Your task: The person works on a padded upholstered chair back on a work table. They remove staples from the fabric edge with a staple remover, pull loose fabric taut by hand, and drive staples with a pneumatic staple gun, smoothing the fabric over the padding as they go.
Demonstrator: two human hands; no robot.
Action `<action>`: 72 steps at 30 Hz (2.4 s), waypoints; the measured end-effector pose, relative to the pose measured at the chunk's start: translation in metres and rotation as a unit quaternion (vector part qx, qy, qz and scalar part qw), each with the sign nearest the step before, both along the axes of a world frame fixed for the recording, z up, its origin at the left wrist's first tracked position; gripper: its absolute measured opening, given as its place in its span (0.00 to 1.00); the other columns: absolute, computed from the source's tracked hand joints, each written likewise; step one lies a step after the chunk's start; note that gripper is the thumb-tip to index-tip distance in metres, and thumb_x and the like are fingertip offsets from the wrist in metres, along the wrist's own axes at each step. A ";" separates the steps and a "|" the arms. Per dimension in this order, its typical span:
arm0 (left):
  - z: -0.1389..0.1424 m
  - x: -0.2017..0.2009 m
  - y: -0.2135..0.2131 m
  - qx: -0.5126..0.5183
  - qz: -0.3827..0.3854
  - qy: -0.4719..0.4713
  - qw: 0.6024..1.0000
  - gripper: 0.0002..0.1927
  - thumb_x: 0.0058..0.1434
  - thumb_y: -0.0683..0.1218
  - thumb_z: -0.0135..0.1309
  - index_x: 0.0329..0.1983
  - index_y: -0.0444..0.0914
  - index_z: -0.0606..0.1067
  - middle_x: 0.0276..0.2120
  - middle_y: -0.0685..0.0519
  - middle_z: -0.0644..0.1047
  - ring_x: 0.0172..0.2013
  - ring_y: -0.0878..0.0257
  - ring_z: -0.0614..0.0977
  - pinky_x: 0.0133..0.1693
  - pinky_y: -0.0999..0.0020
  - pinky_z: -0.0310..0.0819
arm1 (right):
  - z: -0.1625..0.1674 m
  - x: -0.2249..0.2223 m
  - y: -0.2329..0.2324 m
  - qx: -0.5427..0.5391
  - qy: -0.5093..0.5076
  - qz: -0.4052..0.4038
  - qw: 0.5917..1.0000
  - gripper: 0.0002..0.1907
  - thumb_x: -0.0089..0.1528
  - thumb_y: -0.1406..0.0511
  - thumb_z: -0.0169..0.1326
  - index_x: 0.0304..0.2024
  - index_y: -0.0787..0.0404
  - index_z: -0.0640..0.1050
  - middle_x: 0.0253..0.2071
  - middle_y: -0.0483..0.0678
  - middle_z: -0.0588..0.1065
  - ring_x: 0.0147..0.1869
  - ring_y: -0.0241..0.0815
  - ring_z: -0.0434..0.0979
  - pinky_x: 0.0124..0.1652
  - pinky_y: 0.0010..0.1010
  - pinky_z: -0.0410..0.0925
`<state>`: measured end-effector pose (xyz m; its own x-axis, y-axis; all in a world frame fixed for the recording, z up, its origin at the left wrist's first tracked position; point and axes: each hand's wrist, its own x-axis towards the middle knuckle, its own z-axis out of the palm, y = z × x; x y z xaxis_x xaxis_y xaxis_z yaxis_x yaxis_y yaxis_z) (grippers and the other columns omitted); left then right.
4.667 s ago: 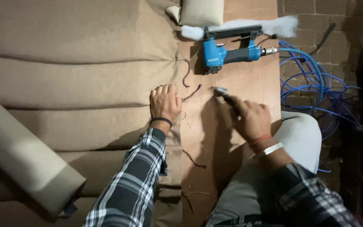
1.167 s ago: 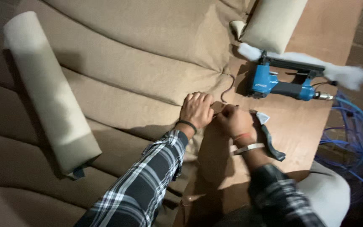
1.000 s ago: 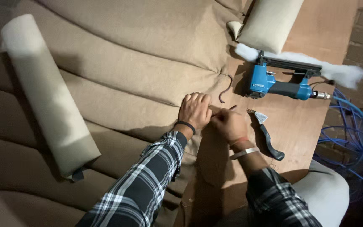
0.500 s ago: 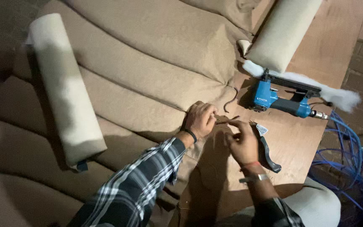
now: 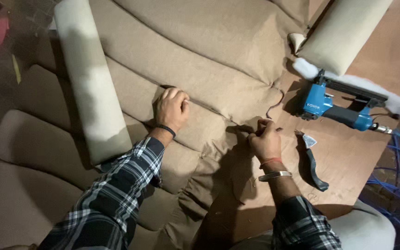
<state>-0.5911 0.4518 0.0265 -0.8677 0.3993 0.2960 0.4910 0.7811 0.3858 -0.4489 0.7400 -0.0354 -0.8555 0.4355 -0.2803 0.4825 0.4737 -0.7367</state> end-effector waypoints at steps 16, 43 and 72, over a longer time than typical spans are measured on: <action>0.005 0.004 0.000 0.020 -0.012 -0.026 0.999 0.06 0.57 0.40 0.53 0.33 0.36 0.80 0.38 0.47 0.80 0.45 0.48 0.79 0.48 0.50 0.73 | 0.010 0.014 0.012 0.186 0.028 0.170 0.967 0.15 0.60 0.63 0.56 0.49 0.59 0.78 0.44 0.58 0.78 0.47 0.61 0.79 0.46 0.48 0.72; -0.001 -0.003 -0.012 0.099 -0.018 0.008 0.995 0.05 0.54 0.41 0.53 0.31 0.38 0.78 0.36 0.47 0.80 0.42 0.47 0.79 0.46 0.51 0.74 | 0.066 0.003 -0.031 -0.683 0.352 -0.099 0.632 0.18 0.77 0.56 0.49 0.35 0.57 0.76 0.36 0.41 0.74 0.53 0.39 0.72 0.65 0.37 0.61; -0.023 0.039 0.027 0.054 -0.109 -0.045 0.992 0.12 0.66 0.46 0.53 0.46 0.35 0.81 0.49 0.45 0.81 0.56 0.48 0.79 0.63 0.52 0.70 | -0.028 -0.029 0.030 -0.584 0.161 -0.438 0.664 0.14 0.74 0.57 0.46 0.35 0.54 0.64 0.23 0.41 0.61 0.26 0.39 0.57 0.32 0.30 0.62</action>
